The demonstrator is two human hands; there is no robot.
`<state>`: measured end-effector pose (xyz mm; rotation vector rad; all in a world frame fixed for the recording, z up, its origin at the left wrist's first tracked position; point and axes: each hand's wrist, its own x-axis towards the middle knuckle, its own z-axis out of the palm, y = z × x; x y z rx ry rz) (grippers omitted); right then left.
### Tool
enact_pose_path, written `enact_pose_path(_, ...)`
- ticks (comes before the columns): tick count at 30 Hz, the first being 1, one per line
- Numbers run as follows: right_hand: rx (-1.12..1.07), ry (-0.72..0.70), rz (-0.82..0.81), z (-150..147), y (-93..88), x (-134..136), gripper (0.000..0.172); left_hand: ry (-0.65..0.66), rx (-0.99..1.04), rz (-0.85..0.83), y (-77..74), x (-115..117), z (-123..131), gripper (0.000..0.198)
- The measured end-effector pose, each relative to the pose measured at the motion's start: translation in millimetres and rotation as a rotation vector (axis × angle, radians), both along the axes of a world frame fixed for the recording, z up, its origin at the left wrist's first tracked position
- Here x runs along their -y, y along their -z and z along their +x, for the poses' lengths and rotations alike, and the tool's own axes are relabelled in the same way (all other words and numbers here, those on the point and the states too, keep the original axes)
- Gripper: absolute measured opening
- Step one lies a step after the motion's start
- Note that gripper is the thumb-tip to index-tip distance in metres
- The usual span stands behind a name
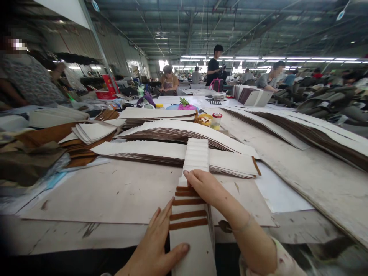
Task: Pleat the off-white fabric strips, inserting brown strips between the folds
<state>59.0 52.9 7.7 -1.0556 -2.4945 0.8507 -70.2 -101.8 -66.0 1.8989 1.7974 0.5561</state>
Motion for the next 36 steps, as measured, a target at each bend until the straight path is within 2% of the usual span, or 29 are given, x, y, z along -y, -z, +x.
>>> enact_pose_path(4, -0.324, -0.141, -0.477, 28.4, -0.6, 12.7, 0.039, -0.009, 0.022, 0.027, -1.6, -1.5, 1.7, 0.077)
enact_pose_path(7, -0.594, -0.201, -0.785, 44.2, 16.1, 23.7, 0.053, -0.014, 0.046, 0.055, 0.1, -1.8, 2.6, 0.078)
enact_pose_path(9, -0.602, -0.262, -0.869, 46.1, 28.3, 32.3, 0.059, -0.013, 0.060, 0.073, 2.5, -1.6, 2.7, 0.080)
enact_pose_path(14, -0.602, -0.215, -0.931, 35.7, 38.6, 45.8, 0.046, -0.004, 0.128, 0.131, 7.6, -1.6, 1.1, 0.079)
enact_pose_path(21, -0.664, -0.203, -1.010, 34.5, 36.9, 42.8, 0.048, -0.052, 0.309, 0.205, 8.7, -4.9, 1.5, 0.059)
enact_pose_path(27, -0.697, -0.234, -1.027, 35.0, 37.3, 42.6, 0.045, -0.064, 0.440, 0.167, 8.1, -8.9, 1.7, 0.048)
enact_pose_path(31, -0.661, -0.168, -0.912, 35.4, 38.7, 41.7, 0.044, -0.044, 0.501, 0.167, 5.6, -9.5, 2.4, 0.045)
enact_pose_path(36, -0.689, 0.079, -0.724, 32.7, 38.4, 41.5, 0.044, -0.049, 0.533, 0.162, 0.4, -8.3, 4.5, 0.044)
